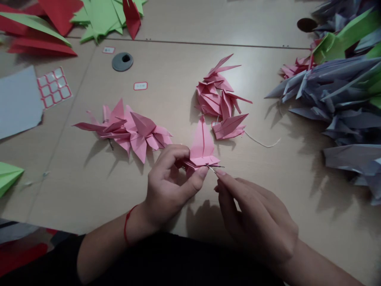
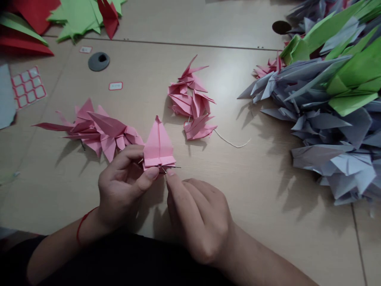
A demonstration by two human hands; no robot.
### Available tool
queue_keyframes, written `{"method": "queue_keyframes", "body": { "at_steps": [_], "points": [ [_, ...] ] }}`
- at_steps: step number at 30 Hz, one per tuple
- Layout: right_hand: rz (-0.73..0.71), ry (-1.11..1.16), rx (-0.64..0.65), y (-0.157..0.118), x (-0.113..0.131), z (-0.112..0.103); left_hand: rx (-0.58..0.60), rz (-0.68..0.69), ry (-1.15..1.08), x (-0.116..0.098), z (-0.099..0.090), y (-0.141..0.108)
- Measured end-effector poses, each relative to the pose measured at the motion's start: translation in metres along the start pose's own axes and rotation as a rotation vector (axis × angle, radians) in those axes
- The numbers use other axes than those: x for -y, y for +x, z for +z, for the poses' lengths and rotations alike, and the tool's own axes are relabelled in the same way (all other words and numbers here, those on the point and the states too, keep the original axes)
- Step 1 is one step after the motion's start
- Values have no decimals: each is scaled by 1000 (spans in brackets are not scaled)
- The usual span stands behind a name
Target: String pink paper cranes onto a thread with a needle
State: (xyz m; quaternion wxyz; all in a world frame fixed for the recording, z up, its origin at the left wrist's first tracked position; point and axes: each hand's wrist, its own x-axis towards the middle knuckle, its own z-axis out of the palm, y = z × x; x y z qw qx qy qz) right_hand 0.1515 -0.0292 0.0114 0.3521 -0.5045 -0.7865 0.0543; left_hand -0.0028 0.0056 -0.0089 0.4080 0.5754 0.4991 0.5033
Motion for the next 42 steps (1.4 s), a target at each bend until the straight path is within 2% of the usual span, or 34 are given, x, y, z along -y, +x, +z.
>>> {"method": "queue_keyframes", "body": {
  "at_steps": [5,9,14,18,20,22,27,29,34,42],
  "points": [
    [26,68,70,5,-3,-9,-2,-24,17,1,-2,0],
    [242,166,155,8,-18,-10,-21,-3,39,3,-6,2],
    [439,170,427,9,-42,4,-14,55,115,6,-9,7],
    [466,35,535,11,-44,10,8,167,156,6,-8,12],
    [413,-47,500,12,-42,8,25,202,153,7,-8,12],
    [356,-37,421,13,-40,4,40,230,153,9,-8,11],
    [324,403,346,17,-33,-2,74,332,198,10,-7,8],
    [339,459,295,19,-30,-1,95,354,201,9,-6,7],
    [327,427,202,18,-28,-1,84,364,212,9,-6,8],
    [350,364,207,18,-32,-11,-11,455,447,7,-14,18]
  ]
}}
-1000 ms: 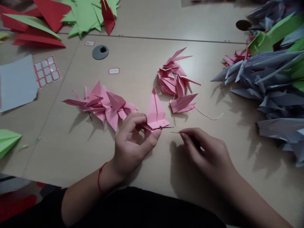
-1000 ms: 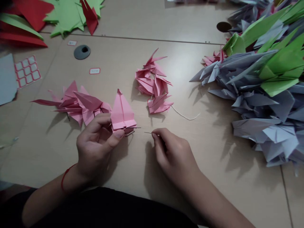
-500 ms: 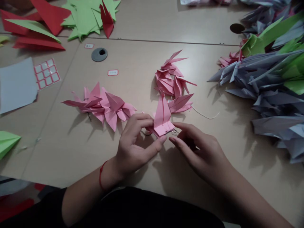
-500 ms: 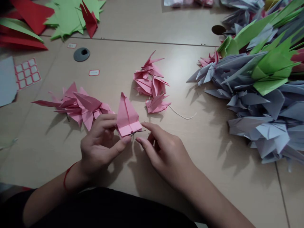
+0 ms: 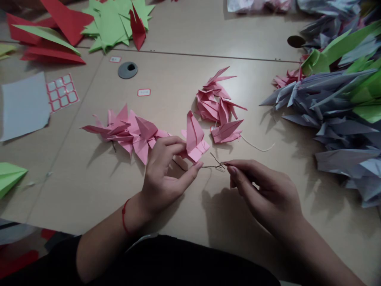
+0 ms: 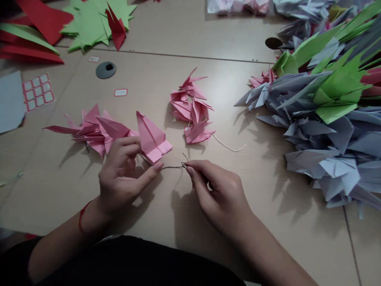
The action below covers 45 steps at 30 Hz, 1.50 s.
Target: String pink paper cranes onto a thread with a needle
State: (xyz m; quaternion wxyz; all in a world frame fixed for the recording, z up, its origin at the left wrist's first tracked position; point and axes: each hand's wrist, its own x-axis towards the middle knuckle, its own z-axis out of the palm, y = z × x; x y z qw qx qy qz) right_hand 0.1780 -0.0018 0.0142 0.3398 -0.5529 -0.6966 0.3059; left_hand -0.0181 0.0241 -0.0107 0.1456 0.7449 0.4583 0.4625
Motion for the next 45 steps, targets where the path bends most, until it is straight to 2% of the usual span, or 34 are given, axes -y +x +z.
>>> {"method": "queue_keyframes", "body": {
  "at_steps": [2,6,8,12,14,16,17,21,23,25,30,33,35,37,39,42,45],
  "points": [
    [-10,-33,5,1,0,-2,19,20,40,1,0,1],
    [-40,-81,-6,1,-3,-7,163,34,171,3,3,1],
    [-67,-99,-18,0,-4,-10,199,49,248,2,2,-1],
    [-117,-165,-3,-1,-3,-18,145,131,310,-5,-3,-5],
    [-136,-173,-7,-1,0,-22,119,212,261,-14,-4,-6],
    [-159,-168,-8,-2,2,-26,155,255,133,-24,-1,-6],
    [-174,-167,3,-2,3,-28,205,222,36,-29,2,-5],
    [-269,-184,58,-4,4,-33,400,-84,-261,-42,13,0],
    [-281,-196,91,-3,2,-37,422,-104,-302,-44,14,3],
    [-249,-201,109,-2,-1,-41,390,-80,-287,-43,12,5],
    [-158,-203,102,2,-10,-45,366,17,-171,-35,4,2],
    [-87,-239,164,4,-18,-37,373,180,-3,-25,2,-4],
    [-29,-303,220,6,-23,-30,312,294,157,-15,2,-5],
    [18,-352,258,7,-28,-23,236,281,338,-4,3,-3],
    [46,-367,278,8,-31,-19,222,221,467,5,4,4],
    [48,-368,289,9,-32,-15,327,164,560,11,7,14],
    [15,-361,278,8,-32,-11,381,181,553,14,8,18]
  ]
}}
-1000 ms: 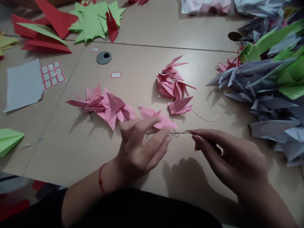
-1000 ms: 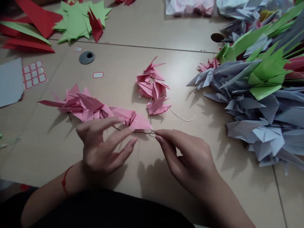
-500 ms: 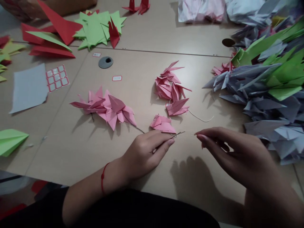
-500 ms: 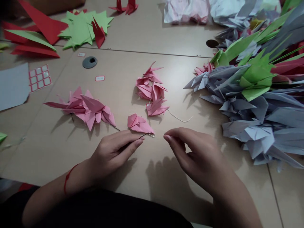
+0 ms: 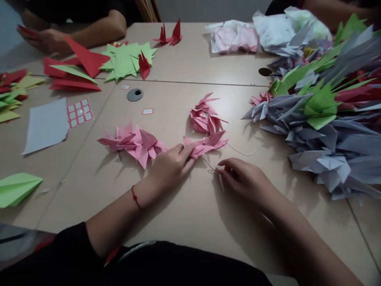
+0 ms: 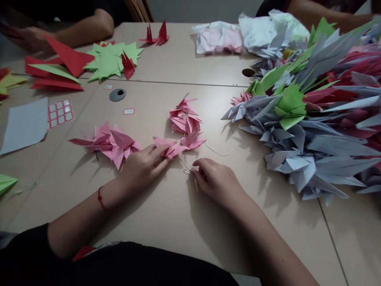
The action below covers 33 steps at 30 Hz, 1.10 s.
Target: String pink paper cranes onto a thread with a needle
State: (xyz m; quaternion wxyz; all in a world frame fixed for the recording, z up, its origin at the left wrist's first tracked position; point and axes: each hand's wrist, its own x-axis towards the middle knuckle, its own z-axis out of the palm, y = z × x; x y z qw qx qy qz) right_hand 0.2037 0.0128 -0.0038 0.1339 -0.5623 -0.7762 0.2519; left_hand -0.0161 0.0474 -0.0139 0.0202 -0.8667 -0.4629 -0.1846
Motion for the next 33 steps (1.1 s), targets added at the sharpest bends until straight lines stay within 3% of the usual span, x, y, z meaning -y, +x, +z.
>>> {"method": "queue_keyframes", "body": {
  "at_steps": [4,9,12,15,19,22,25,33],
  "points": [
    [-35,-71,-25,1,8,7,-55,9,-46,3,3,-6],
    [-64,-398,-27,3,23,20,-156,-54,-131,3,3,-14],
    [-148,-538,-87,4,24,27,-175,-146,-352,-5,-4,-16],
    [-242,-572,-168,5,16,31,-54,-324,-695,-14,-12,-17],
    [-218,-334,-245,5,8,28,89,-521,-1079,-19,-16,-14],
    [-160,-3,-242,2,12,21,128,-579,-1148,-17,-17,-13],
    [-108,227,-180,-4,21,13,149,-513,-1067,-15,-18,-14],
    [-70,465,-116,-7,27,16,124,-300,-911,-20,-18,-12]
  ]
}}
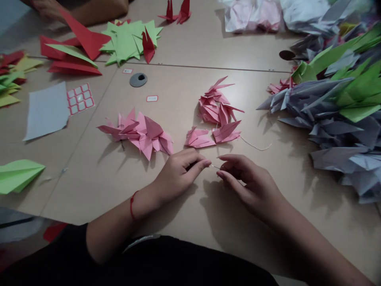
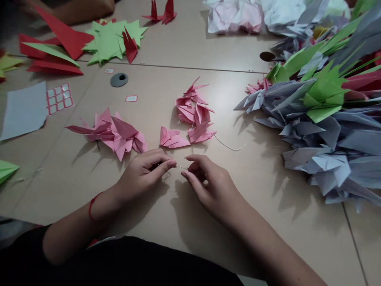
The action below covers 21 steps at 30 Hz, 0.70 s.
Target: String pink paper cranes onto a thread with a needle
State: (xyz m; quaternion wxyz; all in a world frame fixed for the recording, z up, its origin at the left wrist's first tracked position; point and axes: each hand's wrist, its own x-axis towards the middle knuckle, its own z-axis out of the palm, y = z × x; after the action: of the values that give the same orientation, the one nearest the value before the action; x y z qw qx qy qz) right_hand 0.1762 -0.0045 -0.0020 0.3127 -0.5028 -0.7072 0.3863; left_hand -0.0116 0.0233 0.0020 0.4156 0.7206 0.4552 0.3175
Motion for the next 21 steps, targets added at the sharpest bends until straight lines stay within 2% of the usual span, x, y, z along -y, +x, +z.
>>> {"method": "queue_keyframes", "body": {
  "at_steps": [3,6,8,10,13,16,21],
  "points": [
    [-34,-25,46,1,-1,0,24,-98,-105,-3,3,-1],
    [5,-4,13,1,0,-4,37,-343,-399,-3,4,-3],
    [70,39,-27,0,0,-7,53,-443,-620,-2,4,-3],
    [127,122,-49,-1,0,-7,69,-445,-773,-1,3,-3],
    [230,362,-26,-1,4,1,102,-400,-856,-1,2,-2],
    [319,562,-15,0,10,11,122,-369,-826,-4,3,-1],
    [374,656,46,2,21,15,114,-326,-718,-10,5,-4]
  ]
}}
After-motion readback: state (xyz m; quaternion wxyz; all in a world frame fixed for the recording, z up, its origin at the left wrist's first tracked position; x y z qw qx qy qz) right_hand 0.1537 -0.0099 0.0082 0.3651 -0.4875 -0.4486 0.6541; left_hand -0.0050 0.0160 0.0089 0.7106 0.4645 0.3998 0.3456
